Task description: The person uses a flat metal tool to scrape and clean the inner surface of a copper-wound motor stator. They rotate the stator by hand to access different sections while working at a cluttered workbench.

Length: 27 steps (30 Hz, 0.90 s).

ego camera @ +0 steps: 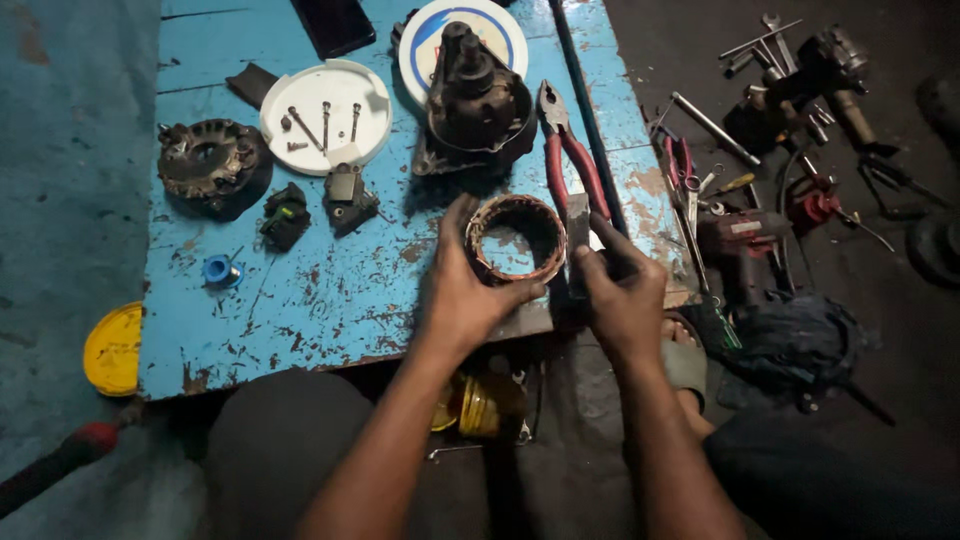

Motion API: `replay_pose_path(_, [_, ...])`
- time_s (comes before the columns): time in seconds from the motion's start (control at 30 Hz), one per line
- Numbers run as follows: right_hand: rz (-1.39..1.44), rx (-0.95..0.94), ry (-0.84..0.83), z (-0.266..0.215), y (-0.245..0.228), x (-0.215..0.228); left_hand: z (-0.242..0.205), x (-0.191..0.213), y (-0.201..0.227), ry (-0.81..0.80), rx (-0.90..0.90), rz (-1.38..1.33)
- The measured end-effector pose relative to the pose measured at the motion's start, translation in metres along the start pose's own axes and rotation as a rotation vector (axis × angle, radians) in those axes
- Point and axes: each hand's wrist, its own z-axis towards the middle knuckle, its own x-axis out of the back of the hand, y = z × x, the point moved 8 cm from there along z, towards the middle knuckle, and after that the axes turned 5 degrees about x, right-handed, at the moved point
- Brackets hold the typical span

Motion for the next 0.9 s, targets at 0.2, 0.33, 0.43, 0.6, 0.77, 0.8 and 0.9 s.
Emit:
replay_pose_path(0.2, [-0.101, 0.016, -0.062, 0.001, 0.009, -0.002, 0.005, -0.011, -0.002, -0.064, -0.013, -0.073])
replay_pose_path(0.33, [-0.094, 0.102, 0.013, 0.017, 0.012, -0.009, 0.006, -0.01, -0.004, -0.038, 0.006, 0.008])
replay_pose_path(0.43, [-0.124, 0.136, 0.086, 0.028, 0.012, -0.01, 0.005, -0.009, 0.001, -0.013, -0.025, 0.004])
replay_pose_path(0.6, [-0.005, 0.177, 0.089, 0.013, 0.01, 0.003, 0.01, -0.01, -0.006, -0.056, 0.071, 0.029])
replay_pose_path(0.77, [-0.06, 0.08, 0.011, -0.004, 0.022, 0.002, 0.009, -0.01, -0.008, -0.045, -0.01, -0.018])
replay_pose_path(0.8, [-0.052, 0.073, -0.004, 0.001, 0.022, -0.003, 0.01, -0.01, -0.008, -0.045, -0.012, -0.015])
replay_pose_path(0.9, [-0.217, 0.109, 0.072, 0.019, 0.015, -0.006, 0.011, -0.011, -0.002, -0.041, -0.083, -0.059])
